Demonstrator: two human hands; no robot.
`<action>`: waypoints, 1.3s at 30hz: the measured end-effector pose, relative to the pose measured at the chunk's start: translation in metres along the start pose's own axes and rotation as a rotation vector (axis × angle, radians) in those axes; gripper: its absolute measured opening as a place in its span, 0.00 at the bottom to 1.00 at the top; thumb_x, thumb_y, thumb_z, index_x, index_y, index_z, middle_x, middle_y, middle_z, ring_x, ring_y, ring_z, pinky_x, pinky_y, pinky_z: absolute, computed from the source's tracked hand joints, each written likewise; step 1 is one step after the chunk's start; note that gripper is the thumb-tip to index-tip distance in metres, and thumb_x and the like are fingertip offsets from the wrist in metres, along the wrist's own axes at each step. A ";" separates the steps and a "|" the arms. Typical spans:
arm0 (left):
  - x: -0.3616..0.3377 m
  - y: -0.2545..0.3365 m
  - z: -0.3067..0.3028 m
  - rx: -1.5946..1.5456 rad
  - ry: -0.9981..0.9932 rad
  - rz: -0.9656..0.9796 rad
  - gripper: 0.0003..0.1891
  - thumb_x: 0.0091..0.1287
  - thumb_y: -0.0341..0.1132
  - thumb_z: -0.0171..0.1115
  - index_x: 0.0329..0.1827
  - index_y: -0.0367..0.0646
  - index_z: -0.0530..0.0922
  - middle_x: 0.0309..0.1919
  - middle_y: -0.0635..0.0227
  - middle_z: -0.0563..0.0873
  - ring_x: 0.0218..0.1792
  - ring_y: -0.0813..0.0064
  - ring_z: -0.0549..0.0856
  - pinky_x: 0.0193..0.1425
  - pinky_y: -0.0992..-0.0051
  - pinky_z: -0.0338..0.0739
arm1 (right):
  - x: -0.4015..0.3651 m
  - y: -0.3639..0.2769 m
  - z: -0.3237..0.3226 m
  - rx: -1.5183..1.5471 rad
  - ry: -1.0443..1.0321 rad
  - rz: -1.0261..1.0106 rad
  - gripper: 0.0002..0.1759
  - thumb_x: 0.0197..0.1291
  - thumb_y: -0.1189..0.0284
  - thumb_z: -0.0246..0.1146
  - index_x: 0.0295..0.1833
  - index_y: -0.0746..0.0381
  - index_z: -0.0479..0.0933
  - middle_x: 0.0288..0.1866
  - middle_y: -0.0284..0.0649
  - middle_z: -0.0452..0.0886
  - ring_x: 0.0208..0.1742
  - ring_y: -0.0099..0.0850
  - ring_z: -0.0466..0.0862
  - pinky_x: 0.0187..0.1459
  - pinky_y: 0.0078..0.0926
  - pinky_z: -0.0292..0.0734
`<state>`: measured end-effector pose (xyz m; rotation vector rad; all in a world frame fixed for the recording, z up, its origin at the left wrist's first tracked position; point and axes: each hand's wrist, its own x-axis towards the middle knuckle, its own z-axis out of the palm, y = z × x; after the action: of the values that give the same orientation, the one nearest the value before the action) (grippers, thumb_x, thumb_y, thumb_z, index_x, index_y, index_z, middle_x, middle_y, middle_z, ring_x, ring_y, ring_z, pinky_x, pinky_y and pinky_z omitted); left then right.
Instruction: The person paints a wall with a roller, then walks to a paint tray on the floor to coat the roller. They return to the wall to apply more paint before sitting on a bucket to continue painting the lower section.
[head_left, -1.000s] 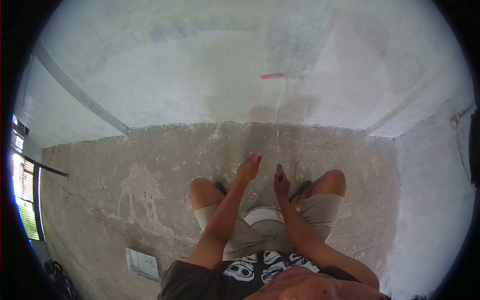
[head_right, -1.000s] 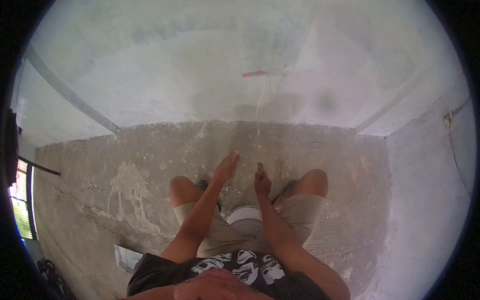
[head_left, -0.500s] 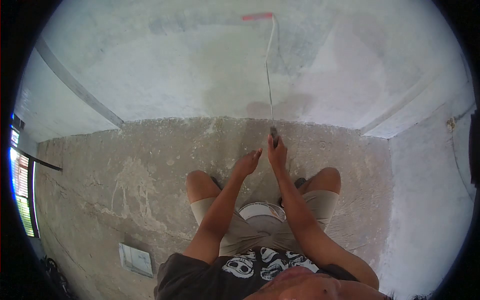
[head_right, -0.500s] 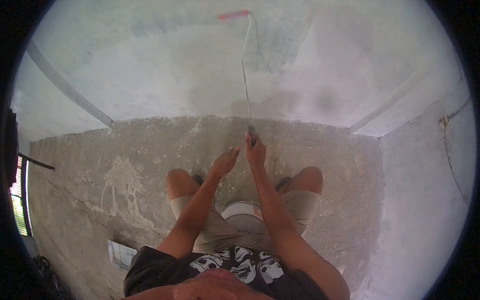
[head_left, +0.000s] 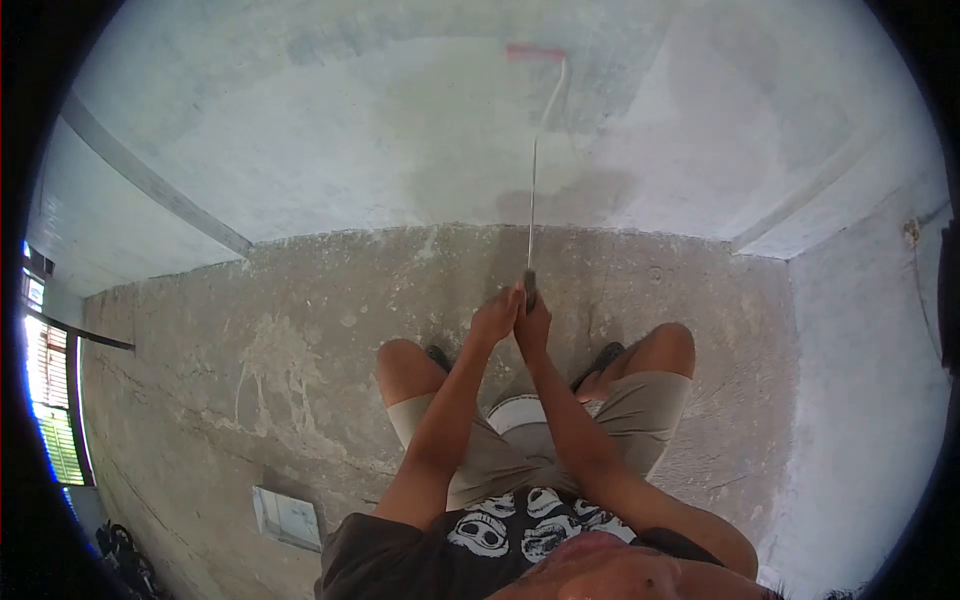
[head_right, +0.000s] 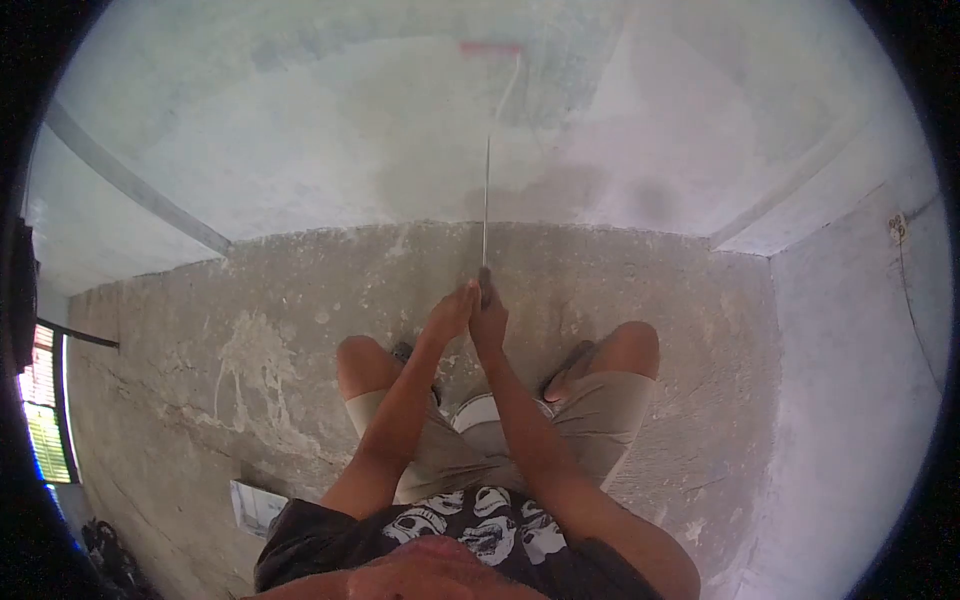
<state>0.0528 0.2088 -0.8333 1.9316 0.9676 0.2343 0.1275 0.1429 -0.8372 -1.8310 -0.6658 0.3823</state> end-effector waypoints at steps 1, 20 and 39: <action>0.002 0.001 0.000 -0.105 0.133 0.124 0.38 0.75 0.62 0.27 0.53 0.35 0.75 0.45 0.41 0.80 0.48 0.38 0.78 0.54 0.51 0.71 | 0.015 -0.013 0.001 0.005 0.020 -0.065 0.27 0.67 0.51 0.59 0.41 0.69 0.77 0.27 0.51 0.80 0.31 0.43 0.84 0.35 0.39 0.75; 0.010 -0.002 -0.020 -0.605 0.468 0.034 0.41 0.74 0.65 0.29 0.65 0.34 0.71 0.53 0.54 0.80 0.44 0.66 0.80 0.52 0.66 0.75 | -0.047 0.028 0.012 -0.073 -0.096 0.122 0.25 0.68 0.53 0.56 0.46 0.69 0.78 0.30 0.55 0.81 0.34 0.48 0.84 0.36 0.41 0.75; 0.006 -0.002 -0.022 -0.638 0.476 0.012 0.42 0.73 0.67 0.32 0.64 0.34 0.71 0.49 0.55 0.80 0.41 0.68 0.79 0.49 0.69 0.75 | -0.061 0.048 0.008 -0.117 -0.163 0.209 0.26 0.69 0.53 0.56 0.42 0.70 0.78 0.28 0.54 0.80 0.33 0.48 0.84 0.37 0.39 0.74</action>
<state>0.0449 0.2282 -0.8242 1.3096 1.0207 0.9237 0.0868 0.0999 -0.8881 -2.0031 -0.6196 0.6476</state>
